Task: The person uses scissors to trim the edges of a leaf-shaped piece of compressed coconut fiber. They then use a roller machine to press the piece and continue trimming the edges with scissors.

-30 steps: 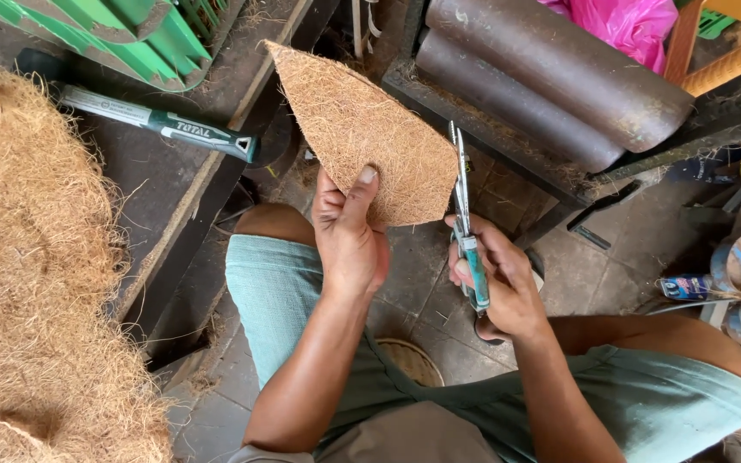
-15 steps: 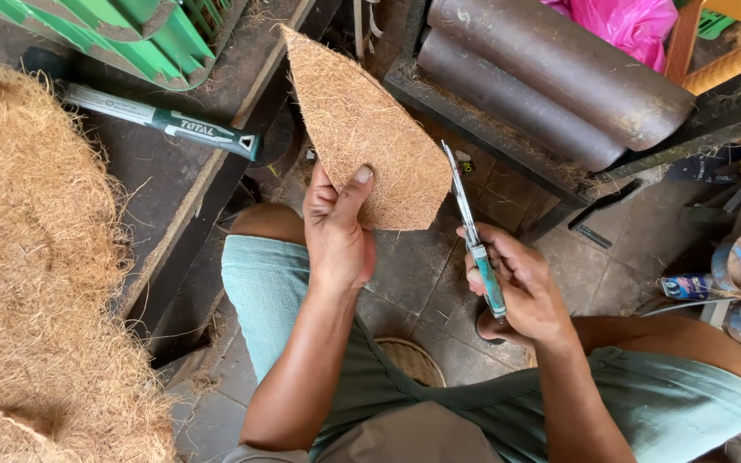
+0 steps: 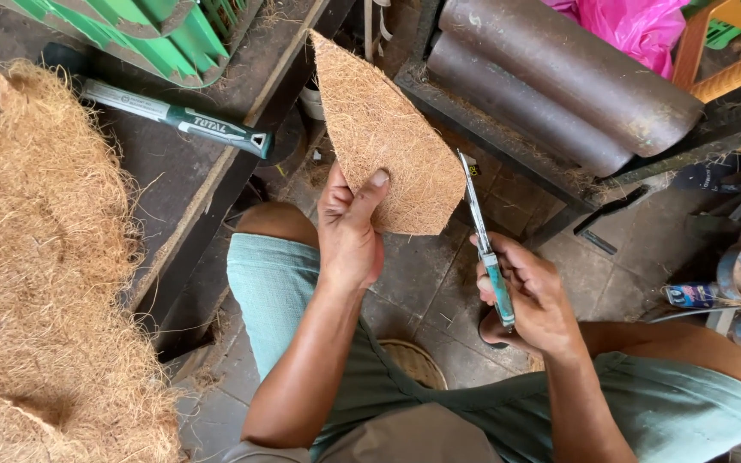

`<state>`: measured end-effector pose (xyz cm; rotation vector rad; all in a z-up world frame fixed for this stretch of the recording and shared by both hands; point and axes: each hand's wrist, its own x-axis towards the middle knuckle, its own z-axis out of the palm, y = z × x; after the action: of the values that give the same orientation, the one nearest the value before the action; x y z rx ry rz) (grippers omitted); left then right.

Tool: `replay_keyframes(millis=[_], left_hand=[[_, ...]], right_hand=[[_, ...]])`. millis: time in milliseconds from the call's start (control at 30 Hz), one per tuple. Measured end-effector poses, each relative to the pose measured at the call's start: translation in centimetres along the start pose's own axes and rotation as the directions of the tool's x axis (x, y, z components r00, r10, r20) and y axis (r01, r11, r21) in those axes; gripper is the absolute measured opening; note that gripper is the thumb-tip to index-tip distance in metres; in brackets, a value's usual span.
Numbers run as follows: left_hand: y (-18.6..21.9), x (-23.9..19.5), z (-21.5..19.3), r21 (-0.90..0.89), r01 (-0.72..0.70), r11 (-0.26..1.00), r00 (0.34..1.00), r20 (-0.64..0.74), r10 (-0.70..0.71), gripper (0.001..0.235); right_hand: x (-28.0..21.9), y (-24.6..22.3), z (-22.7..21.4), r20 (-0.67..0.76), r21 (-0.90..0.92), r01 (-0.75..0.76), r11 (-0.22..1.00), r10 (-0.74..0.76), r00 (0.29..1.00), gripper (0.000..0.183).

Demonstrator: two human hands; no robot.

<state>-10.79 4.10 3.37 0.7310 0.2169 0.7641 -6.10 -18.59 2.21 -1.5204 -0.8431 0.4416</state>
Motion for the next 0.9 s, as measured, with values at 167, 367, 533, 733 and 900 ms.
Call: replay_keyframes(millis=[167,367,533,733,900], left_hand=[[0.0,0.0,0.0,-0.012,0.002,1.000,1.000,0.008,-0.002,0.022],[-0.6,-0.1,-0.3,0.014,0.013,1.000,1.000,-0.009,-0.013,0.023],[-0.6,-0.1,-0.5,0.002,0.033,0.999,0.999,-0.001,-0.033,0.024],[0.2,-0.4,-0.5,0.104,0.074,0.992,0.989,0.124,-0.087,0.039],[-2.3,-1.0,-1.5,0.219,0.083,0.972,0.966,0.221,-0.132,0.046]], right_hand=[[-0.1,-0.2,0.0,-0.017,-0.017,0.027,0.999,-0.027,0.999,0.050],[-0.4,-0.1,-0.3,-0.044,-0.060,0.016,0.998,-0.019,0.999,0.050],[-0.4,-0.8,-0.4,-0.085,-0.103,-0.057,0.993,0.049,0.995,0.050],[0.0,-0.7,-1.4,-0.023,-0.052,-0.099,0.994,0.097,0.995,0.058],[-0.4,0.5,-0.2,-0.028,-0.029,-0.067,0.997,0.066,0.997,0.060]])
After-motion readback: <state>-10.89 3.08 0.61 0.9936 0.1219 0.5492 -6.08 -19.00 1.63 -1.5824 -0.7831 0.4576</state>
